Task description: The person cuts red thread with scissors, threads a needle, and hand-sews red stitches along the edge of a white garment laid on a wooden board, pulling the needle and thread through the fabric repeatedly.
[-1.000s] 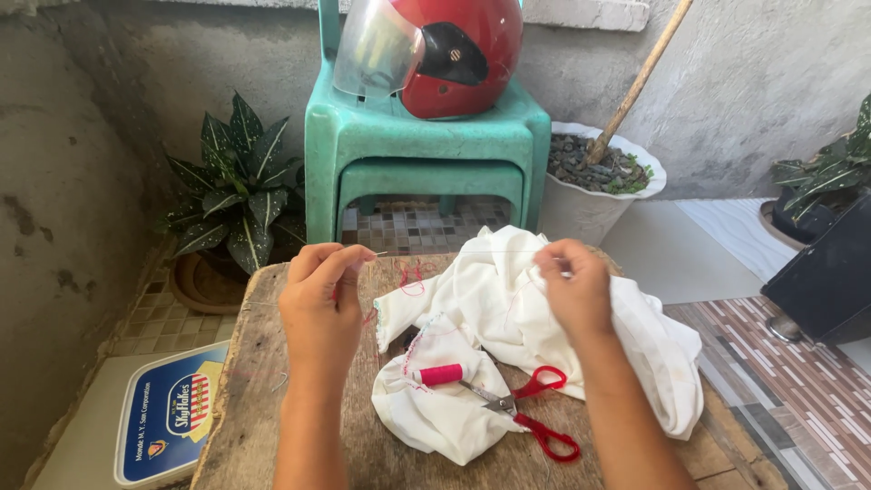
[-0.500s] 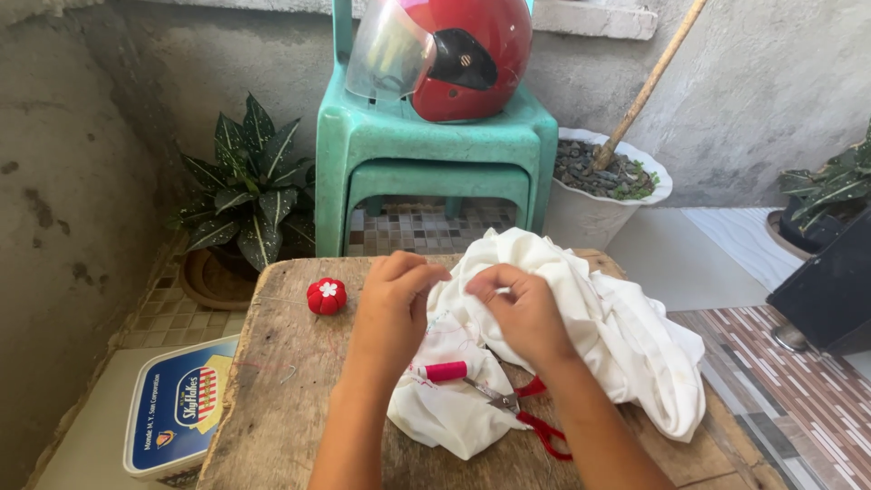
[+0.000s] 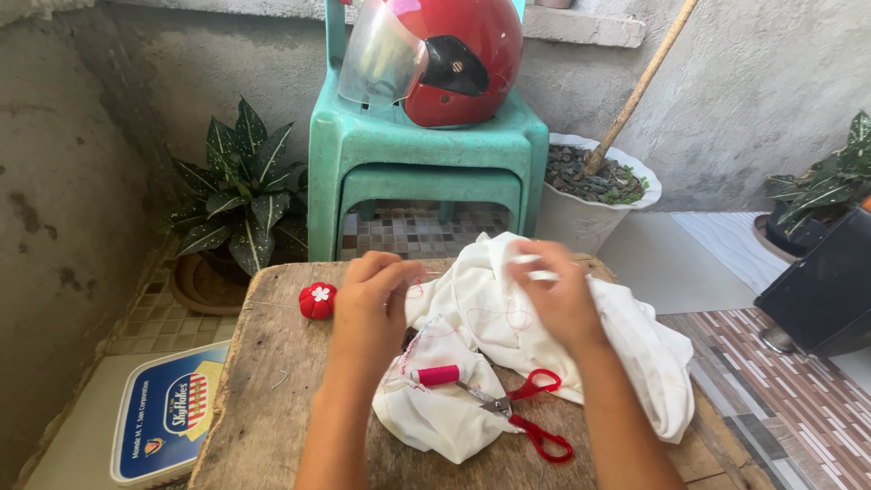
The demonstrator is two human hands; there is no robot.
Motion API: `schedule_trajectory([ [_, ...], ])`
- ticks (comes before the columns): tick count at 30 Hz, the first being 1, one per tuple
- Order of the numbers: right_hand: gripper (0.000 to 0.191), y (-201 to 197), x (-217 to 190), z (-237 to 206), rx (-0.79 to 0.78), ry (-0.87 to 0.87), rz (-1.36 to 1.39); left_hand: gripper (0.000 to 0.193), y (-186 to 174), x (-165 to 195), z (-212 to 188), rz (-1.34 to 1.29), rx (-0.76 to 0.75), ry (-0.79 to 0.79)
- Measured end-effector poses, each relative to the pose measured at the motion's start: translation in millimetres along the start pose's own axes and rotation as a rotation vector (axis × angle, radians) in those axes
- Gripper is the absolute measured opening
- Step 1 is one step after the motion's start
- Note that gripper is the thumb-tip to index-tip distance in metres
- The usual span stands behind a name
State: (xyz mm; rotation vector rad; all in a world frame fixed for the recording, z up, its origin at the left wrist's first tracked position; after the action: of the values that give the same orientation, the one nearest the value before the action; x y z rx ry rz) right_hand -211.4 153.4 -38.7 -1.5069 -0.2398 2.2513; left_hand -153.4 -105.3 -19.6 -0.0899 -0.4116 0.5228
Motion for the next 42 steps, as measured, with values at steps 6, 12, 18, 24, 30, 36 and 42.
schedule_trajectory([
  [6,0.032,54,-37,-33,-0.305,0.05,0.147,0.014,3,5,-1,-0.037,-0.036,-0.009],
  [12,0.038,52,-33,-32,-0.381,0.106,0.363,0.011,-2,0,1,-0.12,-0.026,-0.161],
  [18,0.032,51,-3,-20,-0.412,0.039,0.452,0.01,-16,-13,3,-0.199,0.073,-0.277],
  [24,0.038,33,-26,-16,-0.267,-0.016,0.352,0.012,-24,-23,4,-0.302,0.083,-0.369],
  [30,0.026,101,-43,-56,-0.596,0.099,0.409,0.013,-4,-19,-2,-0.378,-0.029,-0.322],
  [36,0.027,75,-13,-34,-0.561,0.174,0.559,0.014,-21,-63,-16,-0.839,0.282,-0.644],
  [42,0.026,32,17,-8,-0.523,0.299,0.605,0.011,-47,-86,-24,-1.13,0.546,-0.716],
])
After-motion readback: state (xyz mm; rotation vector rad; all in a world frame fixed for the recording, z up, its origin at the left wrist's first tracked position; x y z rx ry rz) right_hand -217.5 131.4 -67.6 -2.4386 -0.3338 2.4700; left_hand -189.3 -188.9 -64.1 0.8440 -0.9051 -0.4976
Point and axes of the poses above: each hand's wrist, its own z-axis towards the middle knuckle, its own y-axis out of the palm, x = y × z, the point moved 5 cm from there along z, towards the middle knuckle, and after that the axes turned 8 degrees about y, right-handed, at the moved point
